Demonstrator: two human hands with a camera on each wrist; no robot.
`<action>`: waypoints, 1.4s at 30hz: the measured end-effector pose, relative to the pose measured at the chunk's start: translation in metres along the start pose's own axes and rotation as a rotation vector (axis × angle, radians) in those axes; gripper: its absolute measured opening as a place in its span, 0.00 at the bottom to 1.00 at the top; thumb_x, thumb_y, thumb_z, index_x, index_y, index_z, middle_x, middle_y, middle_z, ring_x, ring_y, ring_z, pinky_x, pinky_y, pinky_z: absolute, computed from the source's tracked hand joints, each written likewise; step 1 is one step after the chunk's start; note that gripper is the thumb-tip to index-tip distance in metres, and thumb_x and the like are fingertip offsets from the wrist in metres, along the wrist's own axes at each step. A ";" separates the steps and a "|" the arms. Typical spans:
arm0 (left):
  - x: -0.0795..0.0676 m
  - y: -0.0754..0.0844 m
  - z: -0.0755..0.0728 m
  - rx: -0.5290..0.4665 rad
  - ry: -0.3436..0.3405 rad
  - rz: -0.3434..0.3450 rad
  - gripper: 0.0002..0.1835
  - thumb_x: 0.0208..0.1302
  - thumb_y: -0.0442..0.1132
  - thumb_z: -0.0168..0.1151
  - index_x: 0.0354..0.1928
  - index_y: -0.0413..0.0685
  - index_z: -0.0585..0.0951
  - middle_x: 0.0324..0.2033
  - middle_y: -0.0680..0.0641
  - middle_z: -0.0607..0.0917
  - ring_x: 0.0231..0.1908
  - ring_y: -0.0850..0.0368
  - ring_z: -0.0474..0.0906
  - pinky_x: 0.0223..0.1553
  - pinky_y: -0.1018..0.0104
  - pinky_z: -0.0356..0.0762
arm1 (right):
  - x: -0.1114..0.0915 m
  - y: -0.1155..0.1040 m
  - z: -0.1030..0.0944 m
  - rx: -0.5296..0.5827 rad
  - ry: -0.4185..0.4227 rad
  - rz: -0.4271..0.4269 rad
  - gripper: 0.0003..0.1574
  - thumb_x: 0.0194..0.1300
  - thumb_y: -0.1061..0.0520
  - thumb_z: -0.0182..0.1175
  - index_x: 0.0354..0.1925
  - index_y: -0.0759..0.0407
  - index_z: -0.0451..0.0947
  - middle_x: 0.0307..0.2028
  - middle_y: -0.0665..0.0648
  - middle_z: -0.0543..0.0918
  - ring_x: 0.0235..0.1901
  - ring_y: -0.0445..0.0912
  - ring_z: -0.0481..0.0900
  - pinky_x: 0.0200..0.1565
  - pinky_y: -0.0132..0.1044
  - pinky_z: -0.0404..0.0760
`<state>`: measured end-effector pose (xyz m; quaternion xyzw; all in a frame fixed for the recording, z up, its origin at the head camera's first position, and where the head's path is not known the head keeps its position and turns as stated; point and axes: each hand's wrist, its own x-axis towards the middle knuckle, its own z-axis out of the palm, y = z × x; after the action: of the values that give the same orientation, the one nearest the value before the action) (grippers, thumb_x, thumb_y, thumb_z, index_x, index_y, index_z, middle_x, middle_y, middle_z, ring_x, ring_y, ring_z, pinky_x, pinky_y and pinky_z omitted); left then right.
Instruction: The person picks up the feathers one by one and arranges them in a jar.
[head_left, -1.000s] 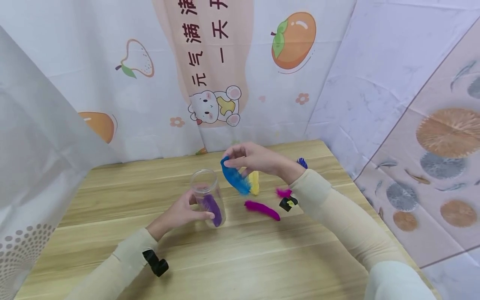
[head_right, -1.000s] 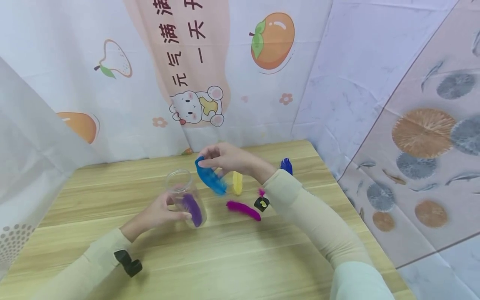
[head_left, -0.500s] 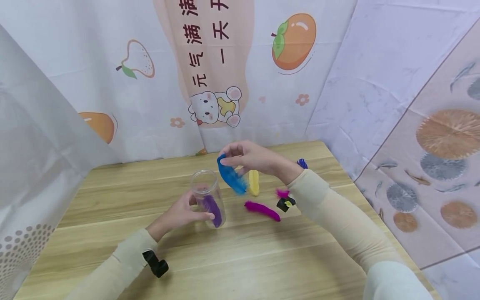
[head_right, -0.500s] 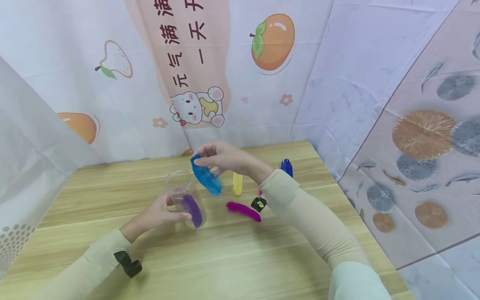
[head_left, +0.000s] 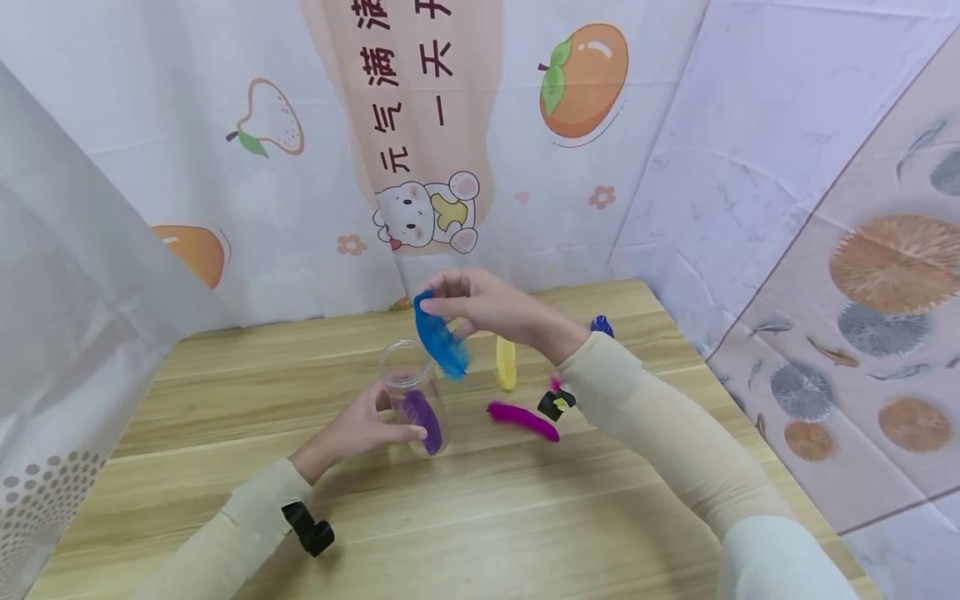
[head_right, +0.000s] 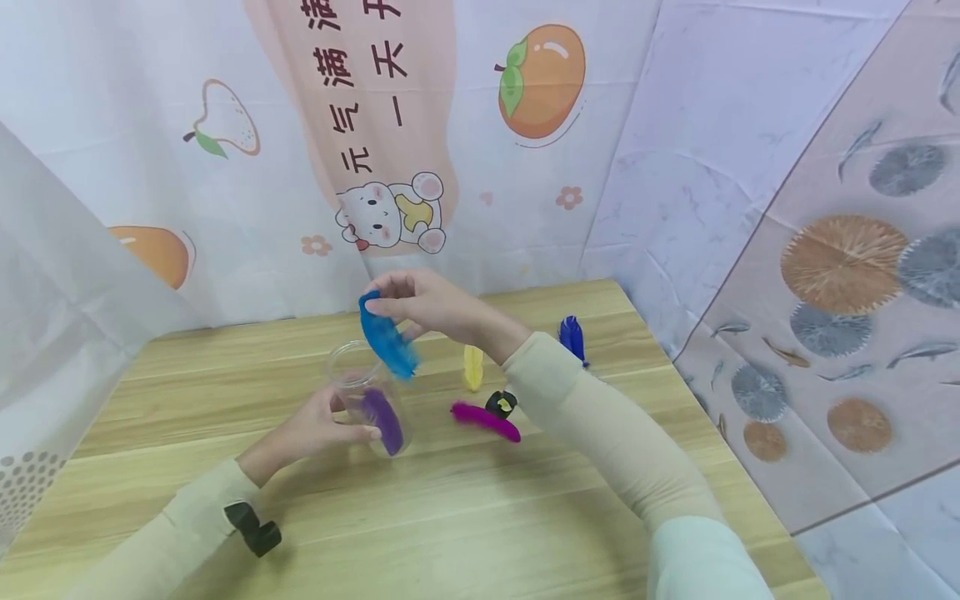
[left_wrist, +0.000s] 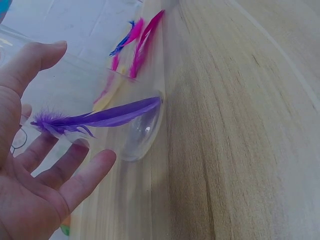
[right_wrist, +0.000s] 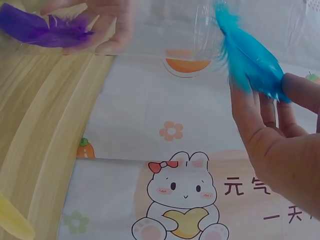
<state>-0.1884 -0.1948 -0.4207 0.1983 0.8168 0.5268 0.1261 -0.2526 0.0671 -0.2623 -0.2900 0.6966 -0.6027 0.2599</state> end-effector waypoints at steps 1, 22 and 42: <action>0.000 0.000 0.000 -0.001 0.000 -0.007 0.44 0.57 0.45 0.77 0.72 0.49 0.64 0.55 0.46 0.83 0.55 0.43 0.75 0.59 0.29 0.64 | 0.001 -0.001 0.001 0.013 0.003 -0.010 0.14 0.76 0.55 0.59 0.55 0.60 0.77 0.47 0.63 0.81 0.49 0.56 0.81 0.48 0.51 0.85; -0.001 -0.001 0.000 0.012 0.011 -0.029 0.45 0.58 0.45 0.77 0.73 0.48 0.63 0.57 0.43 0.81 0.57 0.41 0.74 0.59 0.29 0.64 | 0.013 -0.011 0.017 0.114 0.033 -0.081 0.13 0.75 0.59 0.58 0.53 0.64 0.77 0.44 0.61 0.81 0.45 0.52 0.82 0.48 0.51 0.85; -0.001 -0.001 0.002 -0.018 0.003 0.044 0.40 0.58 0.41 0.77 0.71 0.56 0.68 0.58 0.45 0.82 0.55 0.44 0.76 0.59 0.37 0.68 | 0.023 -0.004 0.033 0.164 0.063 -0.139 0.12 0.76 0.61 0.58 0.54 0.65 0.75 0.44 0.60 0.81 0.41 0.49 0.83 0.48 0.50 0.85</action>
<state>-0.1872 -0.1939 -0.4226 0.2141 0.8078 0.5370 0.1151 -0.2451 0.0271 -0.2631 -0.2963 0.6309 -0.6831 0.2181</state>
